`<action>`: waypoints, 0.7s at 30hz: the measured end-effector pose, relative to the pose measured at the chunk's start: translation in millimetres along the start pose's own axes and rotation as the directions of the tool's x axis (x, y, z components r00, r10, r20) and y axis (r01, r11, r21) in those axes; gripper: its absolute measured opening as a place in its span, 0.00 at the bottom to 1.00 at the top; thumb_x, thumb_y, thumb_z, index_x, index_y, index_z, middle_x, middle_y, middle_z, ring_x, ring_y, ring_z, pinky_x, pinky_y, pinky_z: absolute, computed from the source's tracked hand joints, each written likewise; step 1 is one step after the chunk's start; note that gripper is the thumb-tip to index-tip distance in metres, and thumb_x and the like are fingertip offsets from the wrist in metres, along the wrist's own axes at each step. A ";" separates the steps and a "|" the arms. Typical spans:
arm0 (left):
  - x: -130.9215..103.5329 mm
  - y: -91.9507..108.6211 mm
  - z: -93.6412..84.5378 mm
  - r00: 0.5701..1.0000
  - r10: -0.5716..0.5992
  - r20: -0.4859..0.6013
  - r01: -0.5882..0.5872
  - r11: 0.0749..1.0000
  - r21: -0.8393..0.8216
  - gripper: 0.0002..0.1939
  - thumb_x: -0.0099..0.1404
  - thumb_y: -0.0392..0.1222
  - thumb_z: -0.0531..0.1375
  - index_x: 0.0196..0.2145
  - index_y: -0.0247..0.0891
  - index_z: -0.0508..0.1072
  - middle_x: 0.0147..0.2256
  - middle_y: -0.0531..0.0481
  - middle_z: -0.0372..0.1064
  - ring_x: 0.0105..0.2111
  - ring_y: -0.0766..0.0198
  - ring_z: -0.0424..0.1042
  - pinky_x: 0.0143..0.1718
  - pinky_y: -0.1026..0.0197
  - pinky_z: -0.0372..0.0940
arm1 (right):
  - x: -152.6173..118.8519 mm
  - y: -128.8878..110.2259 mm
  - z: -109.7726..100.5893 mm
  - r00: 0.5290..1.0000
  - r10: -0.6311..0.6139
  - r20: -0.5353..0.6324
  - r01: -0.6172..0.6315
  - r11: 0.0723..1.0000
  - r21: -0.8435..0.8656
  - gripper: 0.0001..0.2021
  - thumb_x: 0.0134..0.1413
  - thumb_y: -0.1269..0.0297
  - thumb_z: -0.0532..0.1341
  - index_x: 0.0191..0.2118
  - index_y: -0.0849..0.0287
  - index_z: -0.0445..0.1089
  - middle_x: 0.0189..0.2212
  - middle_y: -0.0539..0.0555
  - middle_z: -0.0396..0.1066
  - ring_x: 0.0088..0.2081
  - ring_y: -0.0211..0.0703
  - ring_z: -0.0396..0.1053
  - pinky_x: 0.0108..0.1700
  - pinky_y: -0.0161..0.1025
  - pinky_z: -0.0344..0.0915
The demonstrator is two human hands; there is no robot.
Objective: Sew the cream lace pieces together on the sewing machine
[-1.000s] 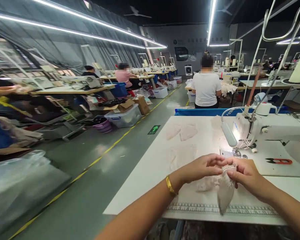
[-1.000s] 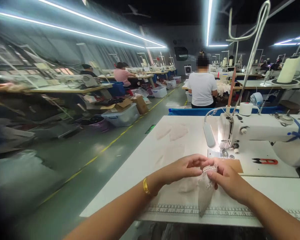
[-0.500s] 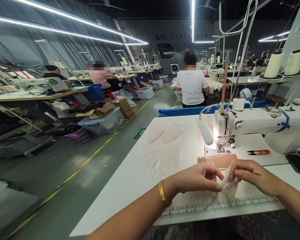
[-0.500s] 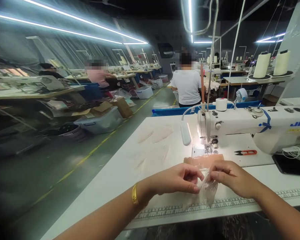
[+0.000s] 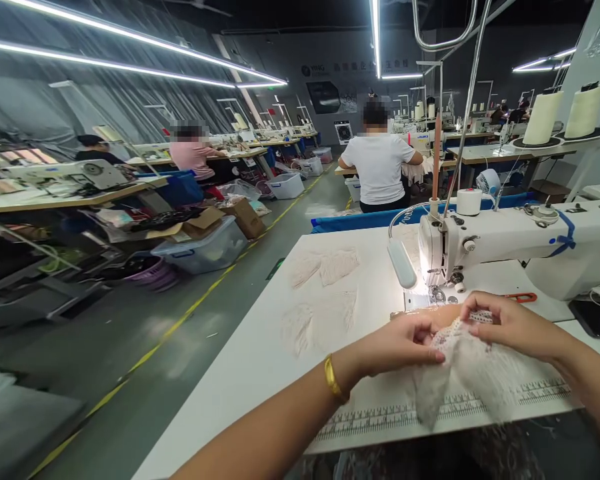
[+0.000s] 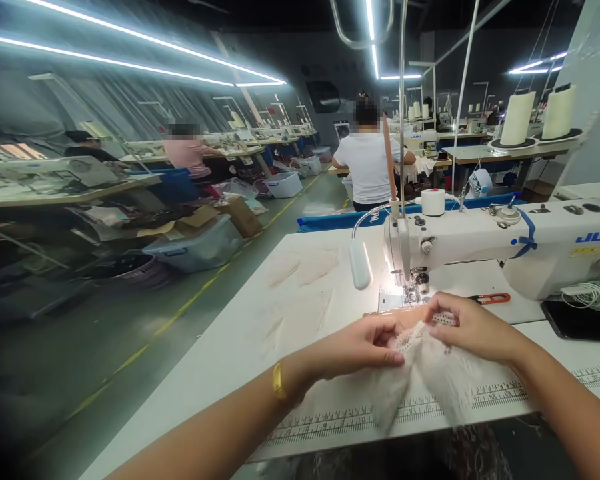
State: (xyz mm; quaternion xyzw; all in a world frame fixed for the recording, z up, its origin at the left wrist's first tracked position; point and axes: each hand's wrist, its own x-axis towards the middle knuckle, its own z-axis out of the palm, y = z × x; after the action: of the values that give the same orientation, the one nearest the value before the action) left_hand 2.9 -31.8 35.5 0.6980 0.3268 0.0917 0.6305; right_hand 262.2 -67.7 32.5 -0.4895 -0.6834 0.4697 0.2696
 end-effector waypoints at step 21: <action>-7.9 20.9 -21.5 0.988 0.120 -0.100 -0.042 0.821 0.570 0.08 0.64 0.38 0.58 0.28 0.40 0.61 0.28 0.55 0.62 0.29 0.65 0.60 0.30 0.62 0.54 | 29.1 33.9 12.2 0.961 0.042 -0.272 -0.081 0.988 -0.131 0.12 0.58 0.50 0.65 0.37 0.54 0.71 0.28 0.48 0.68 0.31 0.43 0.65 0.33 0.37 0.61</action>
State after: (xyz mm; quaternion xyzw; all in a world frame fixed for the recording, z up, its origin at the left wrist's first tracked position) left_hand -7.6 -18.6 61.5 0.8592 0.3500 0.0628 0.3679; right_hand 255.2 -42.8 -5.9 -0.5876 -0.6564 0.3575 0.3097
